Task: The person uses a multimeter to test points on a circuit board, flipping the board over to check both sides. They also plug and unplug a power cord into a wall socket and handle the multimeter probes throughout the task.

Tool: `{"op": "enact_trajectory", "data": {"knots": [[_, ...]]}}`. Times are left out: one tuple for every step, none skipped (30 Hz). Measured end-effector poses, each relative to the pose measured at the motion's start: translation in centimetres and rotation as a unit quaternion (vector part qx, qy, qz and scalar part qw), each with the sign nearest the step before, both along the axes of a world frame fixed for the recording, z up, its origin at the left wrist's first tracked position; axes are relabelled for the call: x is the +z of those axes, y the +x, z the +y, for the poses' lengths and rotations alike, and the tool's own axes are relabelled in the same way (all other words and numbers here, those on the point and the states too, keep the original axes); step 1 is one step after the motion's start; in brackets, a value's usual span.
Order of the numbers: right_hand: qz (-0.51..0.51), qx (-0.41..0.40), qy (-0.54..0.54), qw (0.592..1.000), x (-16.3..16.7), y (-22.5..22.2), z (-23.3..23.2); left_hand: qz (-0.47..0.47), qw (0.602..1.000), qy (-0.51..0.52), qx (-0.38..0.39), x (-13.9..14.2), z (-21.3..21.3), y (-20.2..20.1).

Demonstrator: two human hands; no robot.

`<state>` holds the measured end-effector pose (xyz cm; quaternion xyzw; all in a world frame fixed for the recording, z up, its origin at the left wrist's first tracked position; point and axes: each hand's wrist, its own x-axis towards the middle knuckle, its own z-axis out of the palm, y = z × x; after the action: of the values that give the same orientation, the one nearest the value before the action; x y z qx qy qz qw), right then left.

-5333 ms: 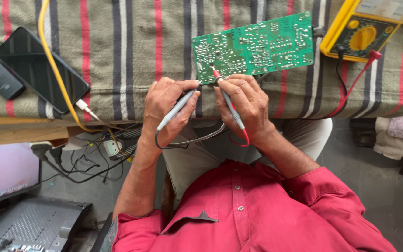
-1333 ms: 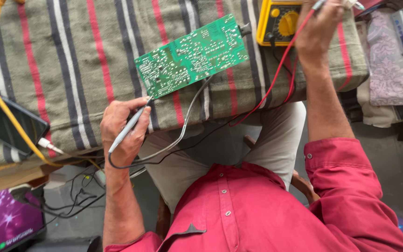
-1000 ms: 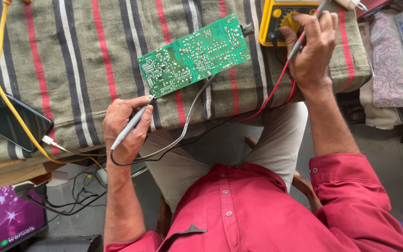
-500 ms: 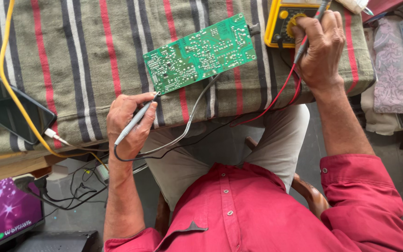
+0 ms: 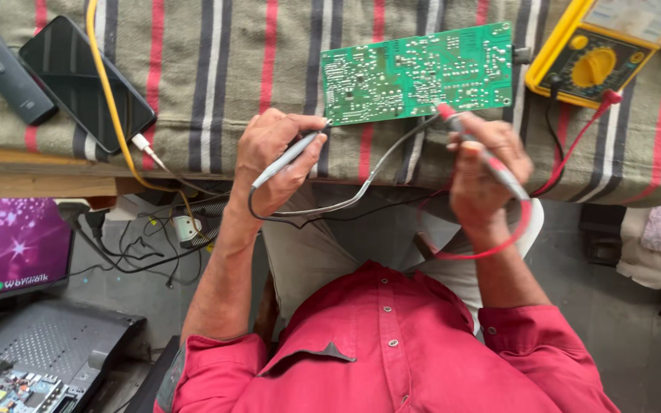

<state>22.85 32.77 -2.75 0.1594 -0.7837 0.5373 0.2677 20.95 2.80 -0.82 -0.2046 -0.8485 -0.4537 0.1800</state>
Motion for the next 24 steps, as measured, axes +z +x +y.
{"op": "enact_trajectory", "data": {"knots": [[0.011,-0.012,0.045,0.999,0.1,0.1,-0.8,0.000,1.000,0.000,0.000,0.0,0.0,0.0],[0.022,-0.024,0.089,0.995,0.4,0.2,-1.4,-0.001,1.000,0.001,0.000,-0.1,-0.1,0.0],[0.033,-0.037,0.134,0.990,0.6,0.2,-2.0,-0.004,1.000,0.002,0.000,-0.1,-0.1,0.0],[0.038,-0.033,0.137,0.989,0.8,0.1,-2.5,-0.007,1.000,0.003,0.000,-0.1,-0.2,0.0],[0.042,-0.030,0.139,0.989,1.0,0.0,-2.9,-0.011,1.000,0.004,-0.001,-0.2,-0.2,0.1],[0.045,-0.028,0.142,0.988,1.2,0.0,-3.2,-0.012,1.000,0.008,-0.001,-0.2,-0.3,0.1],[0.057,-0.019,0.147,0.987,1.3,-0.1,-3.5,-0.011,1.000,0.011,-0.002,-0.2,-0.3,0.0],[0.070,-0.011,0.152,0.986,1.5,-0.2,-3.7,-0.010,1.000,0.015,-0.002,-0.3,-0.3,0.0],[0.082,-0.002,0.157,0.984,1.6,-0.3,-3.9,-0.008,1.000,0.013,-0.003,-0.3,-0.3,-0.1],[0.081,-0.004,0.168,0.983,1.7,-0.3,-4.0,-0.007,1.000,0.012,-0.003,-0.4,-0.3,-0.1],[0.079,-0.005,0.178,0.981,1.7,-0.3,-4.1,-0.006,1.000,0.010,-0.003,-0.4,-0.3,-0.1],[0.078,-0.006,0.188,0.979,1.8,-0.3,-4.2,-0.007,1.000,0.009,-0.001,-0.5,-0.3,-0.1],[0.081,-0.001,0.191,0.978,1.8,-0.4,-4.2,-0.007,1.000,0.008,0.001,-0.5,-0.3,-0.1],[0.084,0.003,0.195,0.977,1.8,-0.4,-4.2,-0.008,1.000,0.007,0.001,-0.5,-0.3,-0.1],[0.086,0.006,0.198,0.976,1.8,-0.5,-4.2,-0.010,1.000,0.008,0.000,-0.5,-0.3,-0.1],[0.084,0.005,0.197,0.977,1.8,-0.5,-4.2,-0.012,1.000,0.009,-0.001,-0.5,-0.3,-0.1],[0.082,0.004,0.197,0.977,1.7,-0.5,-4.2,-0.015,1.000,0.010,-0.003,-0.5,-0.3,-0.1],[0.080,0.003,0.196,0.977,1.7,-0.5,-4.2,-0.018,1.000,0.008,-0.002,-0.5,-0.3,-0.2],[0.084,0.002,0.196,0.977,1.7,-0.5,-4.2,-0.019,1.000,0.007,-0.002,-0.4,-0.3,-0.2],[0.088,0.000,0.196,0.977,1.7,-0.6,-4.2,-0.021,1.000,0.006,-0.001,-0.4,-0.3,-0.2],[0.091,-0.001,0.196,0.976,1.7,-0.6,-4.2,-0.017,1.000,0.005,-0.003,-0.3,-0.3,-0.2],[0.094,0.000,0.196,0.976,1.6,-0.6,-4.2,-0.014,1.000,0.003,-0.004,-0.2,-0.2,-0.1],[0.097,0.001,0.197,0.976,1.6,-0.7,-4.2,-0.009,1.000,0.002,-0.007,-0.1,-0.2,-0.1],[0.100,0.001,0.198,0.975,1.6,-0.8,-4.2,-0.011,1.000,0.003,-0.006,0.0,-0.2,-0.1]]}}
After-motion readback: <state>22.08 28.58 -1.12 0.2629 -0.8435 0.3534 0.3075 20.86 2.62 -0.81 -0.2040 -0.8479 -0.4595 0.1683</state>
